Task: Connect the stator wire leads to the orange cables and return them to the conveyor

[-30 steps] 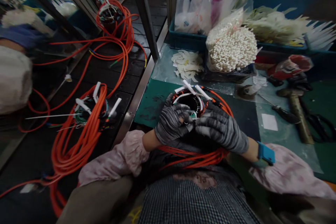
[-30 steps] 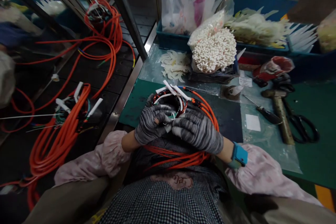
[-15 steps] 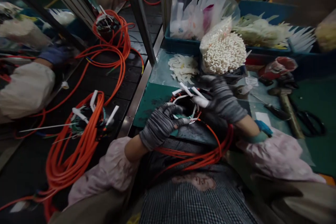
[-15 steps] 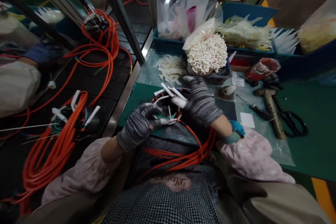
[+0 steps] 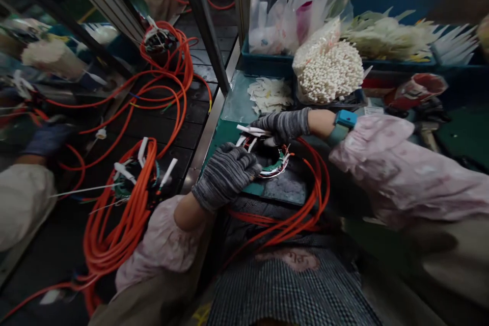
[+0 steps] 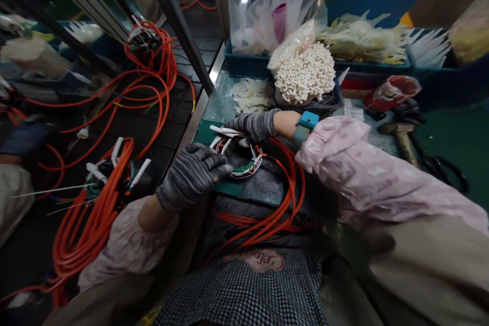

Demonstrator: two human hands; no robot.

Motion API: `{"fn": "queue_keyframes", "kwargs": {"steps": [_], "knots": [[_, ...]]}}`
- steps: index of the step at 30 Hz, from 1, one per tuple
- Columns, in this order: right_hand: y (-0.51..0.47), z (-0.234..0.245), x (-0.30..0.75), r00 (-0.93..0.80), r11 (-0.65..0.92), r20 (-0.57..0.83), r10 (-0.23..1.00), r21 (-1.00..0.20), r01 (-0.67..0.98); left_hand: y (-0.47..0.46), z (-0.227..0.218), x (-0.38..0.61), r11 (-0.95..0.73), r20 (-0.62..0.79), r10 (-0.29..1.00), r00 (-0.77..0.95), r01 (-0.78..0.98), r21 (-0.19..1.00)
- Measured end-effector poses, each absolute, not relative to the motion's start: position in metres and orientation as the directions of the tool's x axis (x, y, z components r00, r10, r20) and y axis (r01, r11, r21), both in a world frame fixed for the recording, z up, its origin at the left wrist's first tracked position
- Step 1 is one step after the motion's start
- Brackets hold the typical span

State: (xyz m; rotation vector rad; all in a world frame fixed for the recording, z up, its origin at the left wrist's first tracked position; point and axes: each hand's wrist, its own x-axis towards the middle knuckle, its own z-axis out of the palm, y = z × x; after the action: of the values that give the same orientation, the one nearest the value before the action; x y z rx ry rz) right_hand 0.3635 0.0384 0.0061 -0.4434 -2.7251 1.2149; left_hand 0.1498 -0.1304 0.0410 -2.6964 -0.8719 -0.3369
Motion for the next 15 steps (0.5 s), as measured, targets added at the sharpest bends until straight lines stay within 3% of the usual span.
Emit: {"fn": "queue_keyframes", "kwargs": {"steps": [2, 4, 6, 8, 10, 15], "knots": [[0.035, 0.007, 0.368, -0.925, 0.641, 0.034, 0.379, -0.730, 0.236, -0.132, 0.035, 0.144, -0.774, 0.349, 0.539, 0.767, 0.614, -0.154], [0.019, 0.009, 0.383, -0.839, 0.638, 0.120, 0.531, -0.708, 0.302, -0.131, 0.025, 0.138, -0.773, 0.379, 0.560, 0.737, 0.629, -0.080], [-0.010, 0.009, 0.407, -0.659, 0.599, 0.228, 0.717, -0.686, 0.414, -0.128, 0.012, 0.133, -0.776, 0.397, 0.578, 0.713, 0.631, -0.005], [-0.047, 0.004, 0.432, -0.476, 0.538, 0.296, 0.828, -0.660, 0.524, -0.123, -0.001, 0.130, -0.794, 0.435, 0.566, 0.701, 0.605, 0.059], [-0.084, -0.007, 0.454, -0.357, 0.499, 0.348, 0.867, -0.602, 0.623, -0.118, -0.011, 0.130, -0.804, 0.473, 0.566, 0.676, 0.580, 0.133], [-0.116, -0.041, 0.467, -0.360, 0.455, 0.279, 0.890, -0.568, 0.686, -0.125, -0.022, 0.143, -0.730, 0.450, 0.668, 0.593, 0.638, 0.243]]}}
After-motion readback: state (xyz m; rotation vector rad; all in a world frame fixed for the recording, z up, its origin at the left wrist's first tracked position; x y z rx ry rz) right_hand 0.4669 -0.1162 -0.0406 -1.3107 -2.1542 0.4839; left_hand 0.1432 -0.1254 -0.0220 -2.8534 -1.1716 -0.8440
